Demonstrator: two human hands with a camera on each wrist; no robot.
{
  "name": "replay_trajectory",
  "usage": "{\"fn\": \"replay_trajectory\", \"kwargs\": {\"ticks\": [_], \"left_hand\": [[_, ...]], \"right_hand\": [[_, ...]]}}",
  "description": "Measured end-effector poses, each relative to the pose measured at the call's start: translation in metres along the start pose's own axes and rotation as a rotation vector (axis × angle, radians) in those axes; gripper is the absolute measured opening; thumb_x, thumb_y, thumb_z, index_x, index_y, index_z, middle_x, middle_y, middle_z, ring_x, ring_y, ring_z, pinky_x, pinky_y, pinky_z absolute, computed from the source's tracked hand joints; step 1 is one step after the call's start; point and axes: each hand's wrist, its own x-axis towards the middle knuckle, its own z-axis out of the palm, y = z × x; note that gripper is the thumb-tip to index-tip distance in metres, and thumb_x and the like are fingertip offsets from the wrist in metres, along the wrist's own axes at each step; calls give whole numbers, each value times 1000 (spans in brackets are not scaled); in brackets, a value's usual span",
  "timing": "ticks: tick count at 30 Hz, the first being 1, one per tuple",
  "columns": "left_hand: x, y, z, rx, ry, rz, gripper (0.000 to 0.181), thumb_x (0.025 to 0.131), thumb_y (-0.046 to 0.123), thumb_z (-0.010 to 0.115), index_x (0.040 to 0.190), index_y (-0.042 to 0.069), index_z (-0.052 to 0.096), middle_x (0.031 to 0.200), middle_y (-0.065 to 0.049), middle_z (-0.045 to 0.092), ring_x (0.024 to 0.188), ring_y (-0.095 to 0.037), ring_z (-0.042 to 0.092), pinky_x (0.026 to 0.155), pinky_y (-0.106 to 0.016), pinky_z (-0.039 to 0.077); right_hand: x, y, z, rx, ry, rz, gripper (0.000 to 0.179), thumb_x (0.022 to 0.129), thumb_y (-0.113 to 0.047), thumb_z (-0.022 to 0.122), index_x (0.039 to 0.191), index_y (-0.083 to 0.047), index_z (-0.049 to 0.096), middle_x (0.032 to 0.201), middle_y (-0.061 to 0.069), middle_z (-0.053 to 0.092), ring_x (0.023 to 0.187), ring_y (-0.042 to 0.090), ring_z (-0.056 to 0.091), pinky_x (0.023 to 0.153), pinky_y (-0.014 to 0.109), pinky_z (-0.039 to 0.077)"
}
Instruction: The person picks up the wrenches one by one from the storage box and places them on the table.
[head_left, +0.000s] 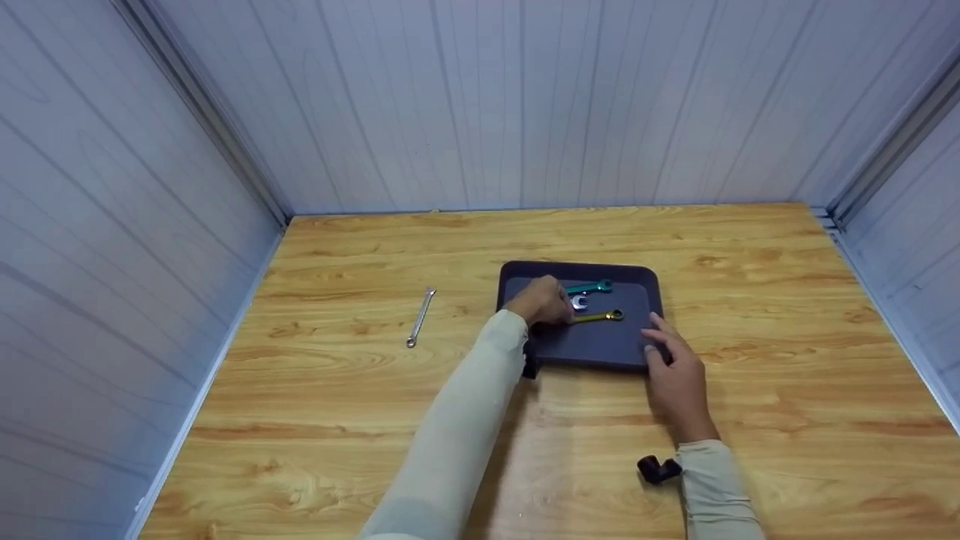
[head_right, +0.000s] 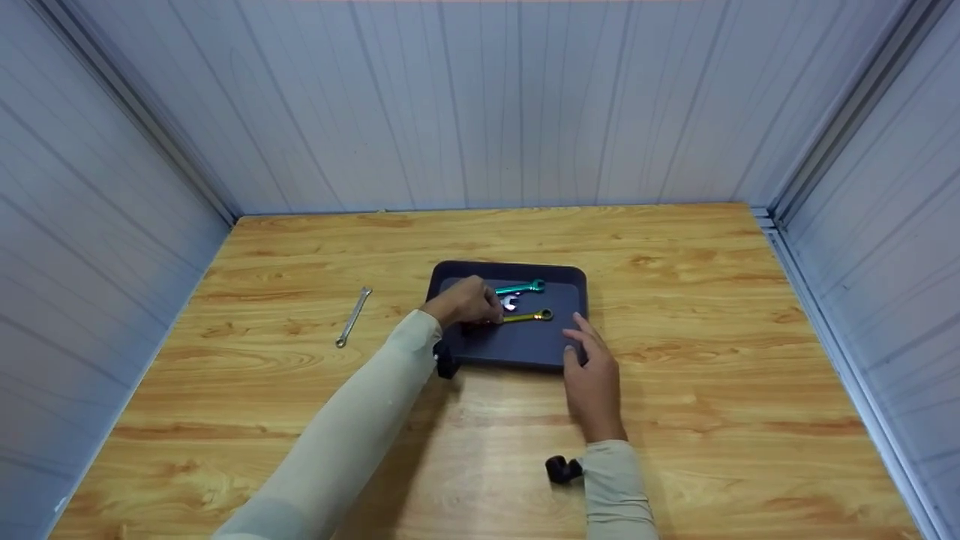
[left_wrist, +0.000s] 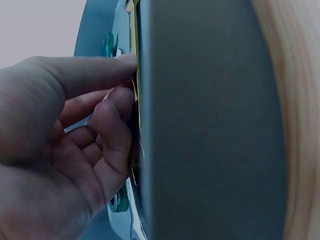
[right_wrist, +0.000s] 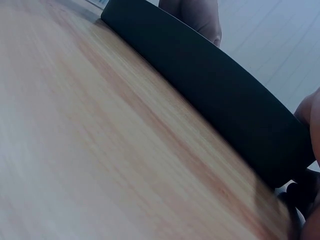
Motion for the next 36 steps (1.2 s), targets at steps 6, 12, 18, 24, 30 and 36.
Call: {"fn": "replay_trajectory", "kwargs": {"ticks": [6, 12, 18, 24, 30, 36], "left_hand": [[-1, -2, 2, 35, -13, 8, 7, 90, 18, 76, 85, 13, 79, 88, 2, 70, 71, -14, 58, 65, -29, 48], [-1, -8, 7, 58, -33, 15, 8, 89, 19, 76, 84, 12, 78, 82, 2, 68, 69, -13, 55, 63, -29, 47], [-2, -9, 10, 78, -50, 6, 11, 88, 19, 75, 79, 13, 76, 78, 4, 66, 66, -12, 53, 60, -28, 45], [1, -5, 4, 88, -38, -21, 12, 87, 20, 75, 77, 13, 72, 80, 2, 65, 64, -14, 54, 58, -29, 44], [4, -3, 1, 100, -61, -5, 10, 87, 22, 77, 82, 13, 75, 83, 1, 67, 68, -14, 56, 60, -27, 45], [6, 2, -1, 153, -86, -17, 16, 87, 25, 77, 80, 12, 72, 75, 1, 63, 63, -14, 53, 56, -28, 42]], "right_hand": [[0, 4, 1, 7, -15, 6, 30, 105, -14, 52, 131, -8, 64, 153, -11, 43, 145, 15, 32, 112, 46, 34], [-4, 9, 2, -6, -14, -2, 29, 104, -11, 52, 130, -6, 65, 152, -9, 45, 144, 17, 34, 112, 45, 33], [-8, 10, 2, -20, -1, -9, 28, 103, -9, 53, 128, -7, 66, 150, -9, 47, 143, 16, 36, 112, 43, 33], [-3, 5, 1, -31, 2, -22, 28, 104, -12, 54, 129, -8, 66, 150, -11, 47, 142, 15, 36, 111, 43, 35], [-1, 4, 0, -22, 1, -8, 29, 104, -13, 53, 130, -8, 66, 151, -12, 46, 143, 14, 35, 112, 43, 34], [1, 3, -1, -12, 6, -2, 28, 104, -14, 53, 129, -9, 66, 150, -12, 47, 143, 15, 34, 112, 43, 34]]}}
